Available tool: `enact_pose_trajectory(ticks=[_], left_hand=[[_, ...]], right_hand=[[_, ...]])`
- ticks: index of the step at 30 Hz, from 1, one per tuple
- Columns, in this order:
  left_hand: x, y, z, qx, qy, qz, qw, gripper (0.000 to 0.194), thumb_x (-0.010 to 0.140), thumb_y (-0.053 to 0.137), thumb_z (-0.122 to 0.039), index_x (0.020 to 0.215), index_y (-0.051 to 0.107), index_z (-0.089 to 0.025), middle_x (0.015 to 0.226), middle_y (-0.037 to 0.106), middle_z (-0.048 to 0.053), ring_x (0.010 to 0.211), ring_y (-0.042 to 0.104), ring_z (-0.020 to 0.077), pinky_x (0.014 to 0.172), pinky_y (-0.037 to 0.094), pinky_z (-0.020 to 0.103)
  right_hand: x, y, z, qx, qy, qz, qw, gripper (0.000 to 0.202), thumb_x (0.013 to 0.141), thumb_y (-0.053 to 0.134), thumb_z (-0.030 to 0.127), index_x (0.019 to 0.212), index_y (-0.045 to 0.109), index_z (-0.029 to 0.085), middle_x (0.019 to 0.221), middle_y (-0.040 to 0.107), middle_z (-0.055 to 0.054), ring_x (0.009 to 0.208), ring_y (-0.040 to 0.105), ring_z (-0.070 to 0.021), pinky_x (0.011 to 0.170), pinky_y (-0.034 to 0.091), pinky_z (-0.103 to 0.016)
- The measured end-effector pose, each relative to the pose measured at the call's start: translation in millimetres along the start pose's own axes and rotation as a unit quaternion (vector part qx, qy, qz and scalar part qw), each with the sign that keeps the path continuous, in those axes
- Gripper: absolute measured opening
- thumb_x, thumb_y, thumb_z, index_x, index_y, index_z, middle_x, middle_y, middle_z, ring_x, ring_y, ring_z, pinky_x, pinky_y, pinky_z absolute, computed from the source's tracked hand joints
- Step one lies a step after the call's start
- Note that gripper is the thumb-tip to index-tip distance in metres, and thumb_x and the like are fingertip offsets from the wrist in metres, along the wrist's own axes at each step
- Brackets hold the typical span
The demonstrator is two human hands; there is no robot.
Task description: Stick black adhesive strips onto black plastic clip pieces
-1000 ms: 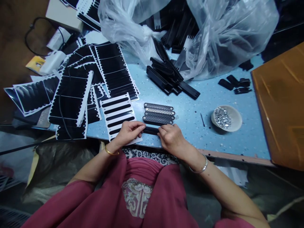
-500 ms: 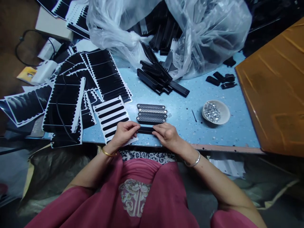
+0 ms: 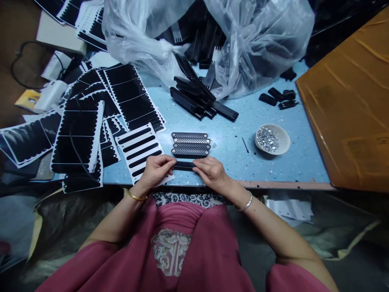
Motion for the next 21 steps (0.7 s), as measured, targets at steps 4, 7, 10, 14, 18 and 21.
enact_pose_trajectory(ticks=[4,7,10,14,18,21], left_hand=[[0,0.1,-1,0.006,0.003,0.004,1.000,0.019,0.079,0.070,-0.031,0.078,0.071,-0.012,0.056,0.060,-0.001,0.042,0.055,0.0073,0.041,0.043,0.016],[0,-0.3,0,0.013,0.008,0.005,1.000,0.019,0.079,0.070,-0.031,0.078,0.071,-0.012,0.057,0.061,-0.001,0.043,0.056,0.0074,0.042,0.043,0.016],[0,-0.6,1,0.010,0.009,0.005,1.000,0.019,0.079,0.070,-0.031,0.079,0.072,-0.012,0.058,0.061,0.000,0.043,0.056,0.0075,0.042,0.044,0.017],[1,-0.8,1,0.011,0.009,0.002,1.000,0.019,0.079,0.071,-0.031,0.079,0.071,-0.012,0.057,0.061,0.000,0.043,0.056,0.0074,0.042,0.043,0.017],[0,-1.1,0,0.016,0.009,-0.002,1.000,0.019,0.079,0.071,-0.031,0.078,0.071,-0.012,0.058,0.061,0.000,0.043,0.056,0.0076,0.042,0.043,0.017],[0,-0.7,-3,0.016,0.010,-0.004,1.000,0.019,0.078,0.071,-0.030,0.076,0.071,-0.012,0.057,0.060,0.000,0.042,0.056,0.0077,0.041,0.043,0.017]], right_hand=[[-2,1,2,-0.013,-0.014,-0.005,1.000,0.019,0.092,0.061,0.021,0.106,0.072,0.018,0.097,0.077,-0.011,0.083,0.072,-0.0211,0.073,0.058,-0.036],[-4,2,6,-0.052,-0.030,-0.018,0.998,0.018,0.091,0.061,0.020,0.106,0.072,0.018,0.100,0.076,-0.011,0.086,0.072,-0.0224,0.072,0.057,-0.037],[-7,3,9,-0.084,-0.049,-0.027,0.995,0.019,0.091,0.061,0.017,0.108,0.070,0.016,0.101,0.076,-0.012,0.090,0.072,-0.0232,0.074,0.056,-0.036],[-12,8,12,-0.124,-0.083,-0.032,0.988,0.022,0.090,0.061,0.015,0.111,0.069,0.014,0.106,0.075,-0.014,0.095,0.070,-0.0246,0.075,0.055,-0.037],[-16,14,7,-0.157,-0.075,-0.015,0.985,0.020,0.092,0.059,0.018,0.109,0.069,0.016,0.109,0.074,-0.013,0.096,0.069,-0.0243,0.074,0.054,-0.037],[-22,4,3,-0.158,-0.049,-0.008,0.986,0.021,0.092,0.059,0.022,0.110,0.069,0.018,0.114,0.072,-0.014,0.099,0.068,-0.0243,0.078,0.055,-0.038]])
Point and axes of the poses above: each hand's wrist, its own x-axis towards the middle knuckle, its own y-axis out of the palm, z = x × y, the point moved 7 cm from there along x, towards the middle knuckle
